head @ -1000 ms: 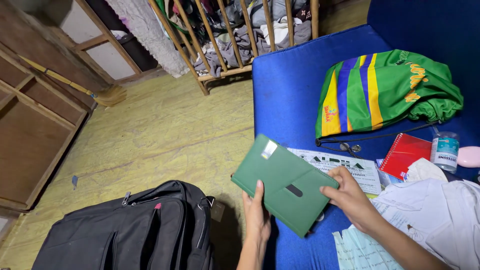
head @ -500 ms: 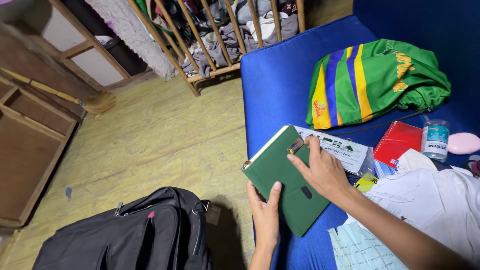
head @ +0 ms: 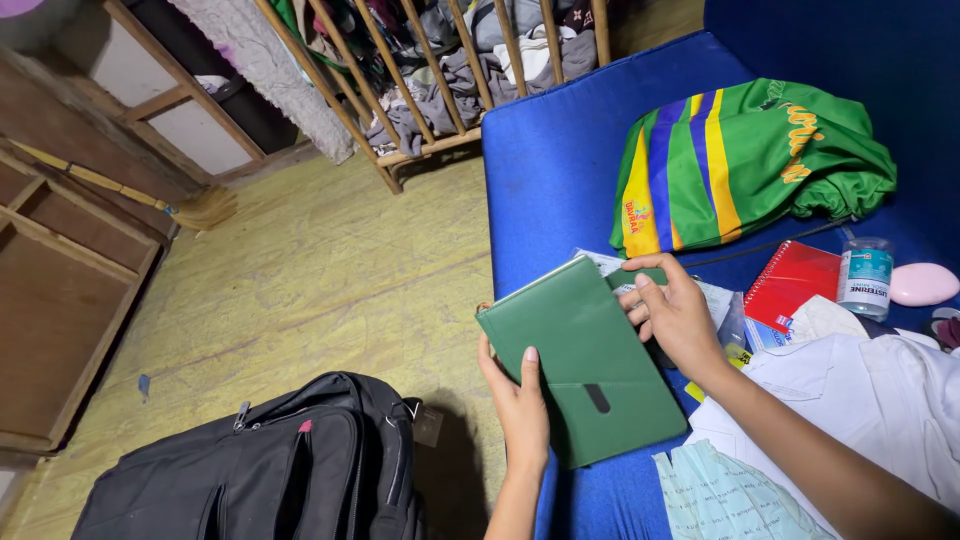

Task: The person removes a black backpack from its plastic packaging and places it on a chair. They then pick up a small pouch, a light blue pouch, and several sheets of paper from a nearby blue sofa and place them into the backpack. The person also picks up a green notebook, flips through its pages, and places it inside the backpack.

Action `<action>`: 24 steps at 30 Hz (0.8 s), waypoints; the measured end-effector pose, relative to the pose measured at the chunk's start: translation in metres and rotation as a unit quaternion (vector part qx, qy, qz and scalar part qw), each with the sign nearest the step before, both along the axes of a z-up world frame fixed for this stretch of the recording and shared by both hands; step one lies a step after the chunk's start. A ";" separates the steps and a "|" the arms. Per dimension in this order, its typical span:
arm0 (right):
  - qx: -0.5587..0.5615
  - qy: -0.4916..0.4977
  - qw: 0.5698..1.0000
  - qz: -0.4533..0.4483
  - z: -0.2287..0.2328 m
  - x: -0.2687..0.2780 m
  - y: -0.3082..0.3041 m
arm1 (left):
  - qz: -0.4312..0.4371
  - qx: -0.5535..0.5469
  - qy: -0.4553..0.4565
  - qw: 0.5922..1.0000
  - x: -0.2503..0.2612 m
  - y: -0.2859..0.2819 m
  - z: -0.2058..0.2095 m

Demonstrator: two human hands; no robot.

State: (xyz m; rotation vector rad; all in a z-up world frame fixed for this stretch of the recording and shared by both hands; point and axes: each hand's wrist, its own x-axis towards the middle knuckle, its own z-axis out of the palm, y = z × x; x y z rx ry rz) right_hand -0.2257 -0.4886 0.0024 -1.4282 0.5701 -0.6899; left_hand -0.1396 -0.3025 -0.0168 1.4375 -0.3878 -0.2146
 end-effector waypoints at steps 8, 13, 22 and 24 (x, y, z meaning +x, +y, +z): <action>0.000 -0.019 0.998 0.057 -0.005 0.022 0.011 | -0.077 0.228 0.071 0.968 -0.004 -0.016 -0.015; 0.004 -0.015 0.997 0.075 -0.008 0.018 0.007 | -0.123 0.231 0.067 0.963 -0.002 -0.007 0.001; 0.049 0.025 0.998 -0.020 -0.039 0.010 -0.010 | -0.049 0.271 -0.024 0.961 0.037 0.016 0.028; 0.068 0.058 0.994 -0.057 -0.051 0.000 -0.016 | -0.060 0.231 0.007 0.971 0.046 0.035 0.029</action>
